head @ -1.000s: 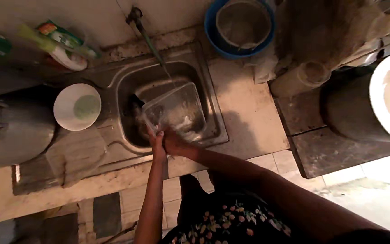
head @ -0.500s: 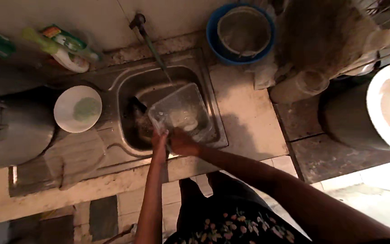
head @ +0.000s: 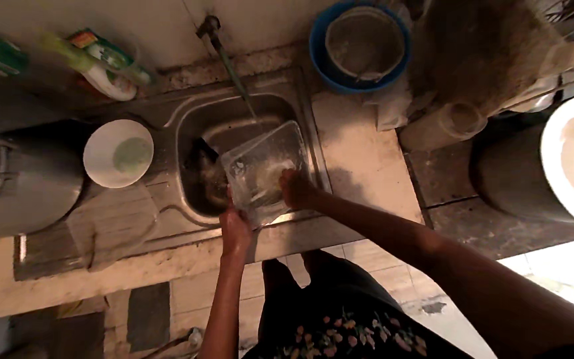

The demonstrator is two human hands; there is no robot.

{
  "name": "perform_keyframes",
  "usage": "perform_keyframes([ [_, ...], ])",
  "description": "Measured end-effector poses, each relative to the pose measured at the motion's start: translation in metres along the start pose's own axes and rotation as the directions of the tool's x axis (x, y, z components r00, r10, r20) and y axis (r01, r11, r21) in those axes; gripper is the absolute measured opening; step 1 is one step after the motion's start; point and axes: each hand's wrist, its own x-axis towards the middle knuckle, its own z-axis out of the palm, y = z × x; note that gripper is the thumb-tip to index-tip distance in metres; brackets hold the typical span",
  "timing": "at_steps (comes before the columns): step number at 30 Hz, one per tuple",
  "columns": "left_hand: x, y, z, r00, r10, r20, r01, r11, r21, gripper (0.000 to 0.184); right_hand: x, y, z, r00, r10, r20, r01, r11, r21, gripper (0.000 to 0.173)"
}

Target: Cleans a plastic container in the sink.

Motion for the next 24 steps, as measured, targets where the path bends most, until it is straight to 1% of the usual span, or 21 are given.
perform_keyframes([
  [2,0.001,0.009,-0.016,1.0,0.007,-0.002,-0.007,0.999,0.041,0.062,0.011,-0.008,0.011,0.994,0.024,0.108,-0.03,0.998,0.052,0.046],
  [3,0.002,0.018,-0.034,1.0,0.0,-0.001,0.0,0.997,0.08,0.061,0.019,-0.015,0.02,0.989,-0.01,0.149,-0.007,0.994,0.112,0.049],
  [5,0.006,0.041,-0.077,1.0,0.005,0.018,-0.008,0.982,0.189,0.059,0.035,-0.031,0.031,0.986,-0.119,0.116,0.073,0.937,0.342,0.045],
  [7,0.001,0.071,-0.109,0.999,0.037,0.029,-0.044,0.94,0.34,0.063,0.036,-0.06,0.03,0.982,-0.185,0.05,0.113,0.773,0.625,0.04],
  [8,-0.003,0.087,-0.118,0.997,0.073,0.034,-0.081,0.908,0.41,0.066,0.028,-0.078,0.027,0.979,-0.202,0.029,0.113,0.656,0.746,0.04],
  [9,-0.007,0.101,-0.121,0.992,0.114,0.048,-0.123,0.879,0.461,0.066,0.015,-0.098,0.017,0.976,-0.215,0.044,0.088,0.568,0.818,0.04],
  [10,-0.008,0.111,-0.119,0.987,0.137,0.08,-0.159,0.845,0.51,0.063,0.003,-0.114,0.015,0.979,-0.203,0.029,0.087,0.538,0.838,0.038],
  [11,-0.007,0.115,-0.114,0.982,0.152,0.111,-0.188,0.809,0.557,0.061,0.0,-0.123,0.026,0.981,-0.194,-0.031,0.14,0.578,0.804,0.039],
  [12,-0.004,0.112,-0.108,0.977,0.178,0.118,-0.213,0.78,0.589,0.06,0.002,-0.128,0.04,0.974,-0.201,-0.102,0.211,0.654,0.727,0.041],
  [13,0.0,0.104,-0.107,0.973,0.205,0.107,-0.228,0.772,0.593,0.061,0.006,-0.129,0.048,0.964,-0.221,-0.147,0.262,0.707,0.657,0.045],
  [14,0.002,0.091,-0.11,0.968,0.239,0.075,-0.238,0.79,0.565,0.061,0.013,-0.129,0.051,0.958,-0.238,-0.159,0.285,0.745,0.603,0.05],
  [15,0.003,0.073,-0.115,0.959,0.282,0.011,-0.252,0.837,0.486,0.059,0.018,-0.129,0.052,0.958,-0.247,-0.148,0.287,0.779,0.558,0.055],
  [16,0.002,0.049,-0.117,0.948,0.312,-0.068,-0.274,0.905,0.325,0.057,0.023,-0.129,0.056,0.959,-0.247,-0.138,0.283,0.811,0.513,0.055],
  [17,0.0,0.018,-0.113,0.937,0.308,-0.166,-0.296,0.951,0.093,0.06,0.029,-0.13,0.061,0.962,-0.238,-0.133,0.273,0.838,0.473,0.053],
  [18,-0.003,-0.013,-0.1,0.925,0.269,-0.267,-0.317,0.935,-0.159,0.071,0.032,-0.131,0.061,0.967,-0.229,-0.107,0.253,0.863,0.438,0.051],
  [19,-0.007,-0.043,-0.079,0.916,0.207,-0.344,-0.337,0.862,-0.378,0.086,0.033,-0.133,0.059,0.973,-0.216,-0.078,0.229,0.888,0.398,0.049],
  [20,-0.013,-0.065,-0.05,0.924,0.132,-0.358,-0.321,0.777,-0.541,0.102,0.032,-0.135,0.059,0.977,-0.201,-0.076,0.214,0.905,0.369,0.048],
  [21,-0.019,-0.077,-0.019,0.944,0.037,-0.327,-0.259,0.698,-0.668,0.108,0.029,-0.138,0.059,0.979,-0.185,-0.084,0.203,0.908,0.368,0.05],
  [22,-0.022,-0.079,0.01,0.955,-0.062,-0.291,-0.187,0.637,-0.748,0.104,0.025,-0.14,0.059,0.982,-0.167,-0.087,0.188,0.897,0.399,0.055],
  [23,-0.022,-0.074,0.033,0.953,-0.134,-0.272,-0.142,0.595,-0.791,0.095,0.021,-0.14,0.06,0.983,-0.165,-0.08,0.184,0.884,0.43,0.06],
  [24,-0.021,-0.066,0.045,0.95,-0.167,-0.263,-0.123,0.576,-0.808,0.087,0.016,-0.136,0.061,0.98,-0.191,-0.064,0.198,0.867,0.456,0.064],
])
